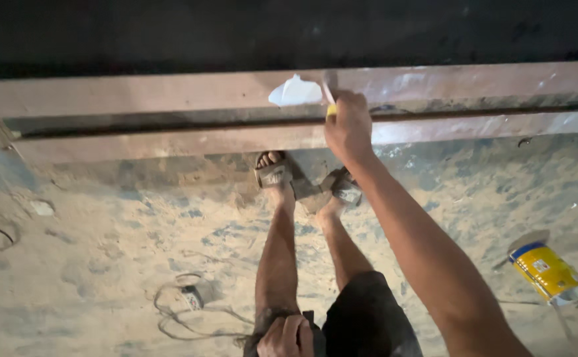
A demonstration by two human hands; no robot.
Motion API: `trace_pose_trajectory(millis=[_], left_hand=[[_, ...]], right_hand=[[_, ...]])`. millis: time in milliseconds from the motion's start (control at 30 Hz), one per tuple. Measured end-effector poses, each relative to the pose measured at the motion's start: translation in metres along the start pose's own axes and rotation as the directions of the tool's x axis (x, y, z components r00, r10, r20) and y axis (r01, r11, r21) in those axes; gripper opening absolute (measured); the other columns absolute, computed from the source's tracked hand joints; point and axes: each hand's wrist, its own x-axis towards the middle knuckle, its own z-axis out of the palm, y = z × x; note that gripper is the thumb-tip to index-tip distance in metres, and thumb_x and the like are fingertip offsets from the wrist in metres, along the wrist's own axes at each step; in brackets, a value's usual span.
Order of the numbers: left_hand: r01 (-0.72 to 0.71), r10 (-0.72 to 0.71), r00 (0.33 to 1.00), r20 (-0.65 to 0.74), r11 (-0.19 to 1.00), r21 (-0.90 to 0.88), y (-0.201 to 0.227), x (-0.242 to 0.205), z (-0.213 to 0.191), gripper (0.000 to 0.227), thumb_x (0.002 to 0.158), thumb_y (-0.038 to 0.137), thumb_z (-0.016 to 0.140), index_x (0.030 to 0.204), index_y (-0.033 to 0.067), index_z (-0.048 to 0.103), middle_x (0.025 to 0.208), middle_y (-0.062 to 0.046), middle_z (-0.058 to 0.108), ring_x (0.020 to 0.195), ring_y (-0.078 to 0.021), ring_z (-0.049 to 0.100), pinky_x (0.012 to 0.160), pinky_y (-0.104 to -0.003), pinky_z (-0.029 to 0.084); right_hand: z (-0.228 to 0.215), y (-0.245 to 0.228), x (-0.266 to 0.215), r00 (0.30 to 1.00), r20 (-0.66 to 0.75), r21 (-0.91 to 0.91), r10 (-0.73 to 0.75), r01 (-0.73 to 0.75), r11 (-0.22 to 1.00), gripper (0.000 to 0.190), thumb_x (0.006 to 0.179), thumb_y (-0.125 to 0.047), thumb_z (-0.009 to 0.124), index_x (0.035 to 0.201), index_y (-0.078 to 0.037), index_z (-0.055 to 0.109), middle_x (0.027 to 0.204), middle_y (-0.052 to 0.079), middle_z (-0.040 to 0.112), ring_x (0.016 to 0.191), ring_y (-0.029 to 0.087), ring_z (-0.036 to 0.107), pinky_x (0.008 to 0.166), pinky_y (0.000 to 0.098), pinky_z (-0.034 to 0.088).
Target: The person applies a white filler substance to the edges of a long wooden plank using a small yellow scraper. They repeatedly dip the scraper into a yellow bucket to reload the filler and continue spreading it along the plank's length. The person then places the bucket on a workbench and walks through the workshop.
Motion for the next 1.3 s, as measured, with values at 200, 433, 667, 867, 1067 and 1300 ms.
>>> trace_pose_trajectory(millis=[200,433,667,867,1067,1300], left_hand=[[0.026,-0.027,0.998,0.055,0.999,0.027,-0.002,-0.002,0.001,0.007,0.074,0.018,0.074,0.069,0.0156,0.069,0.055,-0.008,0.062,0.046,-0.0254,0.064,0.042,-0.039,0.051],[0.107,-0.109,0.987,0.118,0.994,0.024,-0.004,0.003,-0.001,0.008,0.077,0.020,0.073,0.071,0.0159,0.070,0.057,-0.008,0.064,0.049,-0.0246,0.066,0.044,-0.039,0.053],[-0.009,0.008,0.999,-0.040,1.000,-0.005,-0.008,0.006,0.001,0.006,0.076,0.020,0.071,0.071,0.0187,0.068,0.056,-0.005,0.063,0.050,-0.0223,0.067,0.047,-0.036,0.055],[0.022,-0.023,1.000,0.007,1.000,0.005,-0.005,0.004,0.004,0.006,0.074,0.018,0.074,0.073,0.0150,0.069,0.057,-0.008,0.063,0.050,-0.0252,0.066,0.045,-0.038,0.053],[-0.002,0.003,1.000,0.017,0.999,-0.046,-0.002,0.002,0.003,0.008,0.078,0.017,0.074,0.074,0.0145,0.068,0.060,-0.007,0.063,0.051,-0.0256,0.065,0.046,-0.039,0.053],[0.029,-0.032,0.999,-0.043,0.998,-0.051,-0.001,0.006,0.002,0.007,0.076,0.018,0.073,0.071,0.0166,0.068,0.057,-0.007,0.063,0.049,-0.0247,0.065,0.045,-0.038,0.053]], right_hand=[[-0.064,0.047,0.004,0.958,0.015,0.056,0.285,-0.285,0.957,0.020,0.090,0.005,0.060,0.105,0.004,0.072,0.094,0.023,0.072,0.086,0.037,0.071,0.079,0.0497,0.057],[0.003,-0.022,0.032,0.985,-0.095,0.008,0.143,-0.143,0.990,0.034,0.077,0.007,0.063,0.110,0.008,0.071,0.102,0.025,0.071,0.092,0.039,0.068,0.080,0.0486,0.055],[-0.010,-0.110,0.033,0.987,0.005,0.161,-0.162,0.160,0.974,0.053,0.072,0.010,0.061,0.125,0.002,0.066,0.116,0.020,0.066,0.110,0.039,0.059,0.099,0.0515,0.049],[-0.032,-0.051,-0.012,0.979,-0.013,-0.161,-0.204,0.199,0.967,0.067,0.075,0.008,0.068,0.140,0.006,0.054,0.129,0.028,0.057,0.117,0.045,0.051,0.100,0.0536,0.047],[-0.043,-0.002,-0.040,0.974,0.073,-0.152,-0.216,0.225,0.962,0.041,0.086,0.009,0.064,0.126,0.005,0.057,0.127,0.025,0.059,0.120,0.043,0.057,0.106,0.0548,0.048],[-0.001,0.030,0.015,0.965,-0.099,-0.064,0.243,-0.250,0.966,0.032,0.084,0.005,0.063,0.116,0.004,0.067,0.109,0.025,0.066,0.101,0.041,0.063,0.088,0.0534,0.051]])
